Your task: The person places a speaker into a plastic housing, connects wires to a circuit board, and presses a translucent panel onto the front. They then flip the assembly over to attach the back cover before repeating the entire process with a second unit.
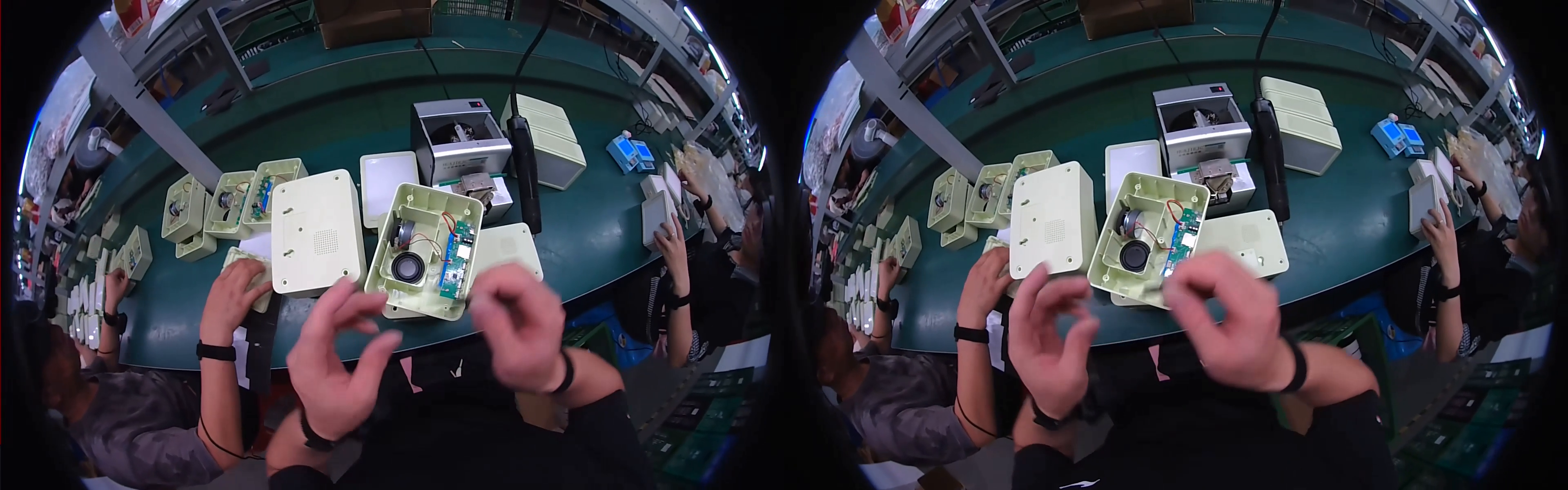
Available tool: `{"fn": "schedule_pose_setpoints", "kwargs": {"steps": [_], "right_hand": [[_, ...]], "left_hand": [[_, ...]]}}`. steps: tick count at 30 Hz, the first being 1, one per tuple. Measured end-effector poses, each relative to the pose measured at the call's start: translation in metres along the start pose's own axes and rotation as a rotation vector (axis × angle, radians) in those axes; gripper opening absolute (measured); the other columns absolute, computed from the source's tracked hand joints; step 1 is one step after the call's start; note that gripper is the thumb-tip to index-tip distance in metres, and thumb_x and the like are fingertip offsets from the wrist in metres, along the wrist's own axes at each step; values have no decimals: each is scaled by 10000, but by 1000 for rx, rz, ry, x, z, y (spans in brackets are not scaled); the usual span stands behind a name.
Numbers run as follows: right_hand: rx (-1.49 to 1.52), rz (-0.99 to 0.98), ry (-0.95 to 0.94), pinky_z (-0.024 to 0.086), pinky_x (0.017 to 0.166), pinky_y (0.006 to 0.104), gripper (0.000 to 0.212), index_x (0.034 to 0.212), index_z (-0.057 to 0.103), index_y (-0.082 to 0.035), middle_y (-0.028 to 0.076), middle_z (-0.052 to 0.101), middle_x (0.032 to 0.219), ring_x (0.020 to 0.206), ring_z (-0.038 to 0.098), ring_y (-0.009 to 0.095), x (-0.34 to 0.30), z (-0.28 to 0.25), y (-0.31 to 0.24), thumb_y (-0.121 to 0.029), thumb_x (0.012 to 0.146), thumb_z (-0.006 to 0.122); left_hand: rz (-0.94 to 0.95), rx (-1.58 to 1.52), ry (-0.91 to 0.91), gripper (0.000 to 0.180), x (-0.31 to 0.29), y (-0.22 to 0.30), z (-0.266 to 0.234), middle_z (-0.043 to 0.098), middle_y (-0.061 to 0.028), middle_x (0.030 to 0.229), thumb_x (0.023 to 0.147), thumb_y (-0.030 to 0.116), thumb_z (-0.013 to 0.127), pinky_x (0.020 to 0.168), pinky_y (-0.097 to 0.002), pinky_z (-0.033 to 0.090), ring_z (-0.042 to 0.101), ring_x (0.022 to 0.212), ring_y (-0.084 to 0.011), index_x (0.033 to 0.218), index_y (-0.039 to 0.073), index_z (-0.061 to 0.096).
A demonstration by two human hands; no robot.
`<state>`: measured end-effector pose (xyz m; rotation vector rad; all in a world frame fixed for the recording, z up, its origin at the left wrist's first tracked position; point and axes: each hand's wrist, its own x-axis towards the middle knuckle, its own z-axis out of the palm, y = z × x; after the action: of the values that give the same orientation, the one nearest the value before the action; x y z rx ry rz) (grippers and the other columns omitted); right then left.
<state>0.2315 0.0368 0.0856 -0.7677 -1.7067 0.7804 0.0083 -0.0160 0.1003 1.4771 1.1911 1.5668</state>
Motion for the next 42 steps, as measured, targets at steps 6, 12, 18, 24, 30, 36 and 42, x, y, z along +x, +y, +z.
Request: {"fn": "schedule_pose_setpoints", "kwargs": {"steps": [6, 12, 18, 24, 30, 36, 42], "right_hand": [[-166, 169, -85, 480, 633, 230, 476, 1350, 563, -5, 64, 755, 1004, 674, 577, 61, 47, -7, 4, -2, 921, 768], [-272, 226, -176, 444, 617, 221, 645, 1470, 497, -27, 13, 755, 897, 631, 501, 46, 50, -3, 17, 4, 892, 779], [-213, 215, -213, 415, 592, 237, 607, 1452, 527, -25, 12, 727, 889, 620, 464, 51, 51, -14, 29, -1, 898, 772], [-326, 42, -151, 421, 603, 269, 322, 1225, 684, -24, 19, 684, 864, 637, 491, 94, 55, -19, 27, -30, 912, 764], [-350, -173, -407, 474, 639, 316, 149, 1020, 706, -47, 68, 673, 849, 673, 583, 217, 100, -37, 34, -95, 906, 789], [-483, -143, -707, 520, 665, 361, 161, 980, 701, -55, 113, 685, 799, 720, 682, 293, 113, -33, 33, -134, 892, 810], [-500, -97, -639, 505, 593, 378, 192, 1010, 721, -63, 96, 671, 722, 647, 680, 268, 110, -28, 33, -145, 873, 828]], "left_hand": [[453, 743, -292, 531, 81, -14, 18, 753, -144, 1135, 851, 18, 803, 966, -379, 550, 709, 1104, -315, 1359, 65, 655], [380, 777, -341, 414, 91, -32, 23, 760, -106, 1042, 855, 31, 793, 949, -391, 542, 705, 1069, -322, 1258, 73, 703], [448, 723, -379, 248, 97, -36, 17, 737, -78, 1002, 858, 44, 781, 901, -400, 536, 698, 1024, -293, 1101, 90, 757], [456, 743, -375, 178, 95, -39, 18, 713, -62, 957, 853, 50, 788, 887, -394, 534, 685, 1002, -287, 1027, 86, 779], [458, 760, -375, 145, 95, -38, 22, 655, -55, 919, 854, 46, 776, 877, -403, 511, 643, 975, -279, 995, 75, 769], [434, 746, -368, 124, 94, -36, 22, 639, -62, 919, 852, 66, 782, 897, -410, 496, 628, 994, -277, 974, 64, 760], [397, 708, -389, 112, 94, -34, 21, 659, -74, 941, 845, 81, 797, 920, -422, 502, 643, 1013, -298, 944, 47, 757]]}}
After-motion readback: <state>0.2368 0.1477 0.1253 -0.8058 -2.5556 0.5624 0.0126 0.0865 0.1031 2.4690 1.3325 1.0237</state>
